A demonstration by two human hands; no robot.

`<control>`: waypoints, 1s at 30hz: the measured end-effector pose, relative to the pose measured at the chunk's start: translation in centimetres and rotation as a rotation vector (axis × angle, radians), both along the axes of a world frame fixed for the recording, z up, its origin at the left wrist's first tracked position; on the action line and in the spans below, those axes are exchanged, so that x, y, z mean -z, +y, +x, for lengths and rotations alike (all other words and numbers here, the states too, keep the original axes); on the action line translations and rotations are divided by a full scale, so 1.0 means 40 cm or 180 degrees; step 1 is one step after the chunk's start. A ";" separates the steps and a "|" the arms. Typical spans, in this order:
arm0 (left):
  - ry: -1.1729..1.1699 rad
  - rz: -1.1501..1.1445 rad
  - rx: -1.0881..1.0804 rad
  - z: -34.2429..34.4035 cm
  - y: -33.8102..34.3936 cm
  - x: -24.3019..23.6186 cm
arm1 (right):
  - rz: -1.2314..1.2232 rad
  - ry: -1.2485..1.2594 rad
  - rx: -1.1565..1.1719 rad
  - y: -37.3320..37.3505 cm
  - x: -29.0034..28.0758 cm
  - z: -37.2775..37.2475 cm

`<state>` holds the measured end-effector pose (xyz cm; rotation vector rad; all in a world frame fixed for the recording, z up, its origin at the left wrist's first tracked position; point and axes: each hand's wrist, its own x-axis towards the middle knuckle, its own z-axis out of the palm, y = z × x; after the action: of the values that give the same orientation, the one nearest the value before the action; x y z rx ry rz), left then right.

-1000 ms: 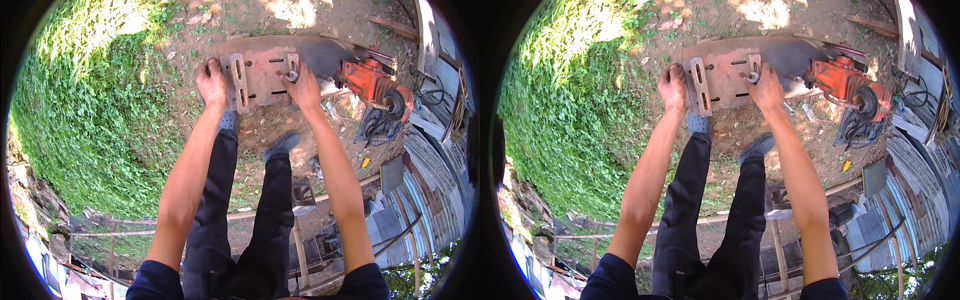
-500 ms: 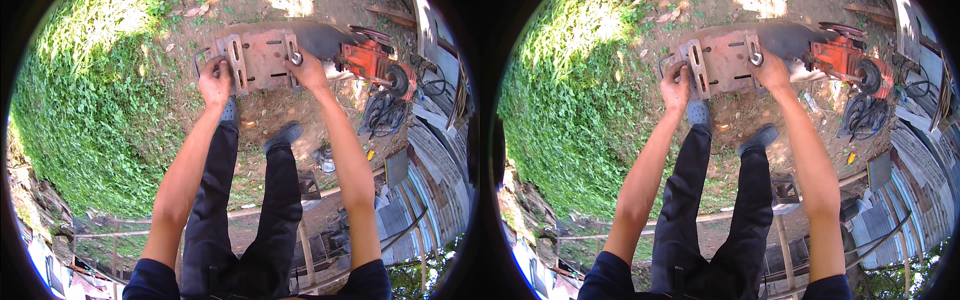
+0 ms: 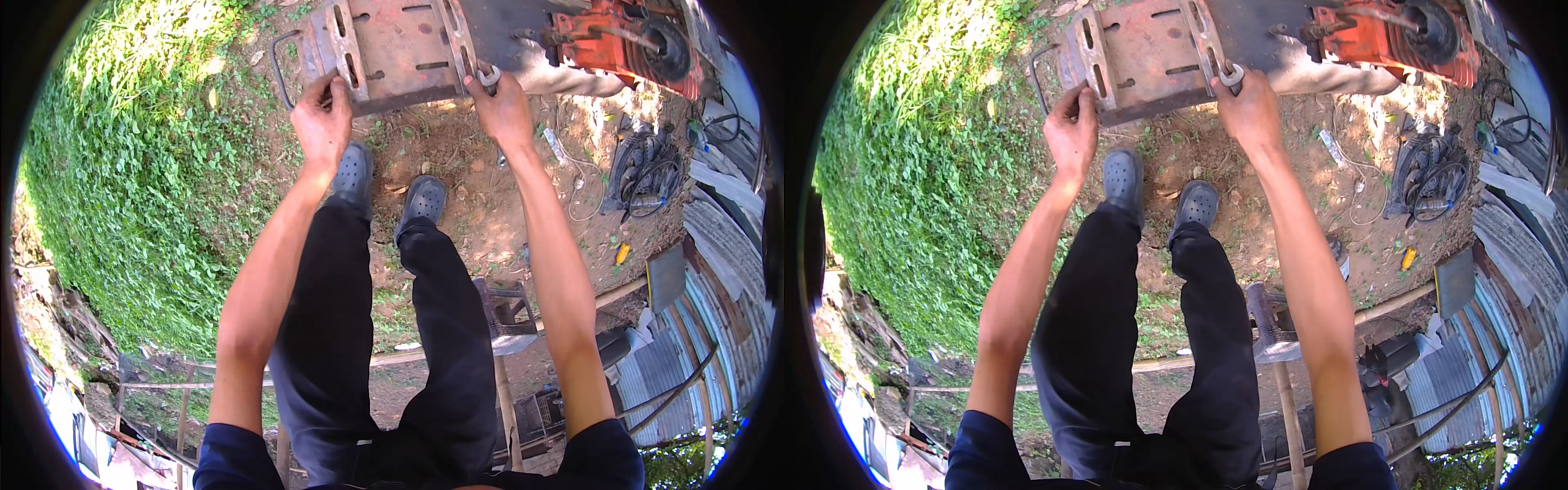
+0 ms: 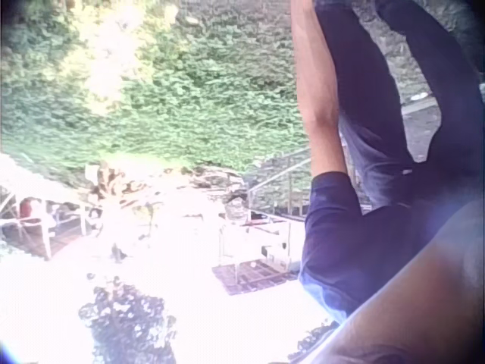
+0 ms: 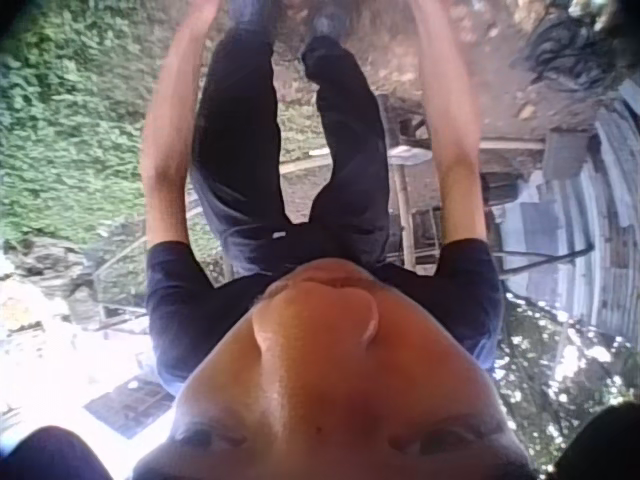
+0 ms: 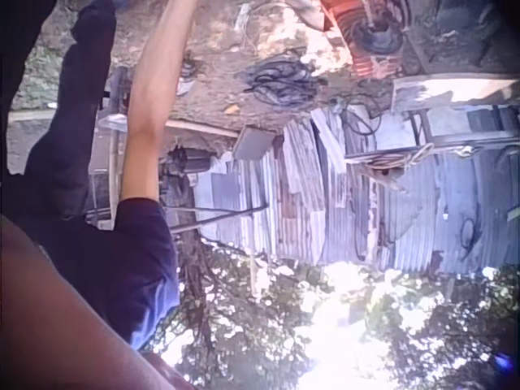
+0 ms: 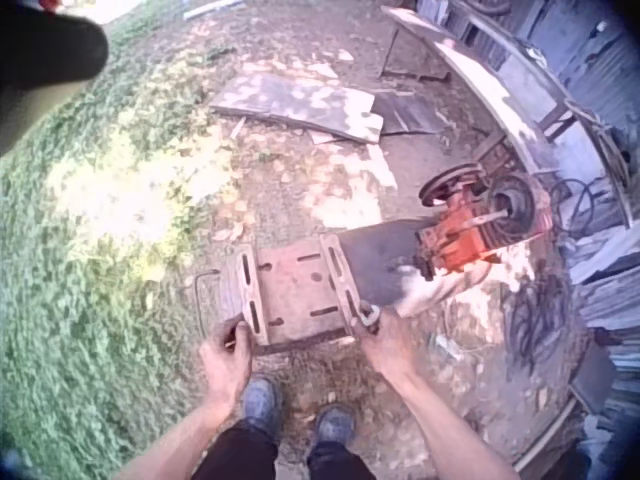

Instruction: The person uses a wrench to loosen and remove bolts from an air compressor, lifts the pump off the tank, and adjusts a metal mounting plate.

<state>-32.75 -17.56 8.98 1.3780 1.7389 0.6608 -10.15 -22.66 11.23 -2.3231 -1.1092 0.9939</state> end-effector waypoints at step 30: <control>0.2852 0.1433 0.2838 0.137 0.252 0.042 | 0.0917 0.2222 0.0612 -0.118 0.038 0.091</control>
<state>-27.26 -7.49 7.30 2.7970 1.3183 -0.1363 -6.50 -27.37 9.70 -1.6121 -0.6714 1.3177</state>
